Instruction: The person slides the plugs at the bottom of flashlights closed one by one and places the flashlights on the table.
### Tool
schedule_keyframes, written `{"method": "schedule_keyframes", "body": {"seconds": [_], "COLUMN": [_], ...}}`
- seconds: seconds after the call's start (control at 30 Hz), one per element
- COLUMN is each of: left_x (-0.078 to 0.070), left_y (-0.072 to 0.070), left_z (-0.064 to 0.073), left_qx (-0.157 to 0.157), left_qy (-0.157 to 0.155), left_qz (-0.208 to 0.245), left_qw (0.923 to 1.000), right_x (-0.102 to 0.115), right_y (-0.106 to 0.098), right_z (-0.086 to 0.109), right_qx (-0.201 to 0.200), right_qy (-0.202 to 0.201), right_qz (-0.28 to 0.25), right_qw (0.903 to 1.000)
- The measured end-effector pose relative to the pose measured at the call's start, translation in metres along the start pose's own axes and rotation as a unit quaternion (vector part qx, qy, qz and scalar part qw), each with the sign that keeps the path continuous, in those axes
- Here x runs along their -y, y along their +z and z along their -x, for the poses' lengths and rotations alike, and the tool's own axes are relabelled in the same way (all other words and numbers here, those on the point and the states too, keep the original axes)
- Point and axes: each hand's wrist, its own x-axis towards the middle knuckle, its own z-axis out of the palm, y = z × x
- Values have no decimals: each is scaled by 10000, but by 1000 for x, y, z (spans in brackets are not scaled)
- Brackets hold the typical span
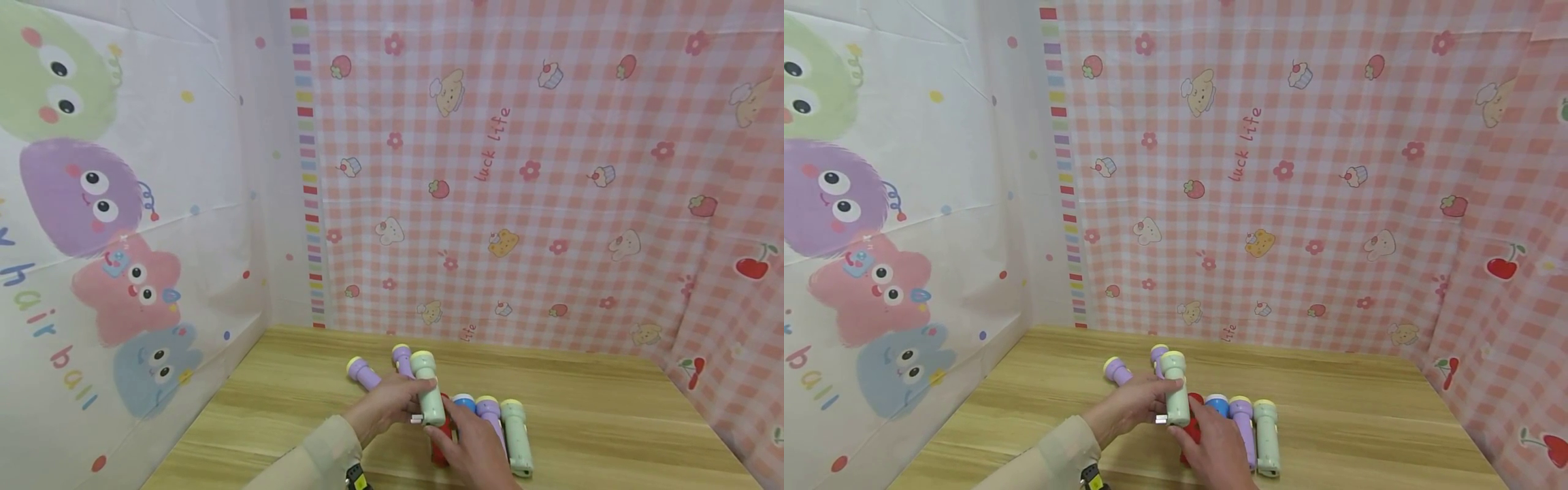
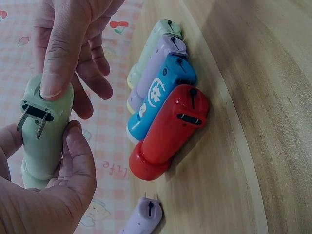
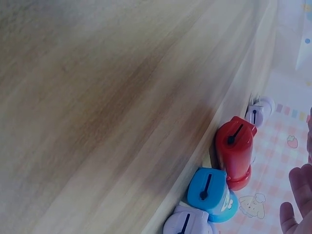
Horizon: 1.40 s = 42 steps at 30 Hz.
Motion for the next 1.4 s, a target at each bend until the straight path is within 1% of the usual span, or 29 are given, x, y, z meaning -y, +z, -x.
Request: {"method": "schedule_keyframes", "body": {"seconds": [0.2, 0.33, 0.57, 0.73, 0.83, 1.07, 1.27, 1.4], "left_x": [1, 3, 5, 5, 4, 1, 2, 3], "left_y": [1, 1, 1, 3, 4, 2, 1, 1], "left_z": [0, -1, -1, -1, -1, 0, -1, 0], "left_qx": [-76, -124, -148, -123, -130, -148, -96, -59], "left_qy": [-26, -10, 61, 131, 123, -37, -21, -24], "left_qz": [-36, -111, -153, -208, -229, -333, -341, -300], "left_qw": [10000, 9999, 9998, 9996, 9996, 9993, 9994, 9995], "right_x": [1, 1, 2, 6, 8, 10, 7, 5], "right_y": [1, 1, 2, 3, 3, -1, -1, -3], "right_z": [2, 3, 2, 2, 2, 0, 0, 0], "right_qx": [-66, -88, -13, -228, -311, -179, -134, 14], "right_qy": [-34, -39, 46, 40, 94, 170, 75, 62], "right_qz": [-152, -130, 140, 114, 55, -64, -233, -393], "right_qw": [9999, 9999, 9999, 9997, 9995, 9997, 9996, 9992]}}
